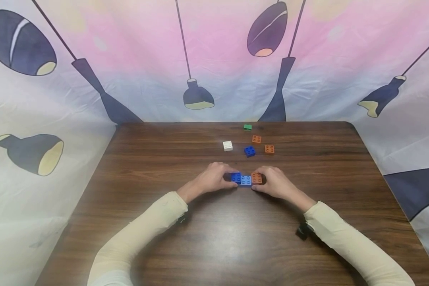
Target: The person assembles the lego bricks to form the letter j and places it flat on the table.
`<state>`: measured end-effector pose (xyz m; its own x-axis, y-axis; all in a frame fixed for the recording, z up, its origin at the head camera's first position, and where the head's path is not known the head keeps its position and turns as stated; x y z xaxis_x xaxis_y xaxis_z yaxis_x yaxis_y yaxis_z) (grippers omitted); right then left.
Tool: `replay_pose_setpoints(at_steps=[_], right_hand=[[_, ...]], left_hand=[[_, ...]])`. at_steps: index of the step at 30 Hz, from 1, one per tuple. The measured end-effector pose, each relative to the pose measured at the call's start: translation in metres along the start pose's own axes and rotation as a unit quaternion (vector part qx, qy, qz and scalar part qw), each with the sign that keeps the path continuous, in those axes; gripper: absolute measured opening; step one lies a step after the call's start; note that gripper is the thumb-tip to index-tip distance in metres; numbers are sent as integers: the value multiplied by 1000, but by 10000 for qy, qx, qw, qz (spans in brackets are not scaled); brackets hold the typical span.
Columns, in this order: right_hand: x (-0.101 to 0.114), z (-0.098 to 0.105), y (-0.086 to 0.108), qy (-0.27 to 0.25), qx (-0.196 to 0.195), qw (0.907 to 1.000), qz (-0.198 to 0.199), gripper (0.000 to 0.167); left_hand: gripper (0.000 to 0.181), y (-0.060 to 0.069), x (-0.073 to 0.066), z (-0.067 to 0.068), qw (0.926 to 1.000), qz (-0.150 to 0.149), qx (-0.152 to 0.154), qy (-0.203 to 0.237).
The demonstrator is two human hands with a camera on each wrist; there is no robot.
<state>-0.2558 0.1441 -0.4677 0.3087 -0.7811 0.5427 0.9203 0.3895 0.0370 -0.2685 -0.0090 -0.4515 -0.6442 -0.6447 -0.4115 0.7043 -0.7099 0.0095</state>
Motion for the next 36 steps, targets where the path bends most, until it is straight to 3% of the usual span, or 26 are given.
replay_pose_setpoints(at_steps=[11, 24, 36], right_hand=[[0, 0, 0, -3, -39, 10000, 54, 43], [0, 0, 0, -28, -75, 9999, 85, 42], [-1, -1, 0, -49, -71, 9999, 70, 42]], left_hand=[[47, -2, -3, 0, 9999, 56, 23, -116], [45, -3, -5, -1, 9998, 172, -46, 32], [47, 3, -5, -4, 9997, 73, -28, 237]])
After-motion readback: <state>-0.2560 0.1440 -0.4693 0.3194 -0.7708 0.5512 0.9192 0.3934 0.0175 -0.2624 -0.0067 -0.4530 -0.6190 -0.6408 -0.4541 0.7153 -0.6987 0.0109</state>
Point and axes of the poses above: each hand's wrist, its own y-axis away from the middle knuckle, its own z-axis out of the back of the hand, x = y × z, the point moved 9 cm from there along -y, towards the middle knuckle, and after that the axes turned 1 degree about -z, right-handed, at the moved point
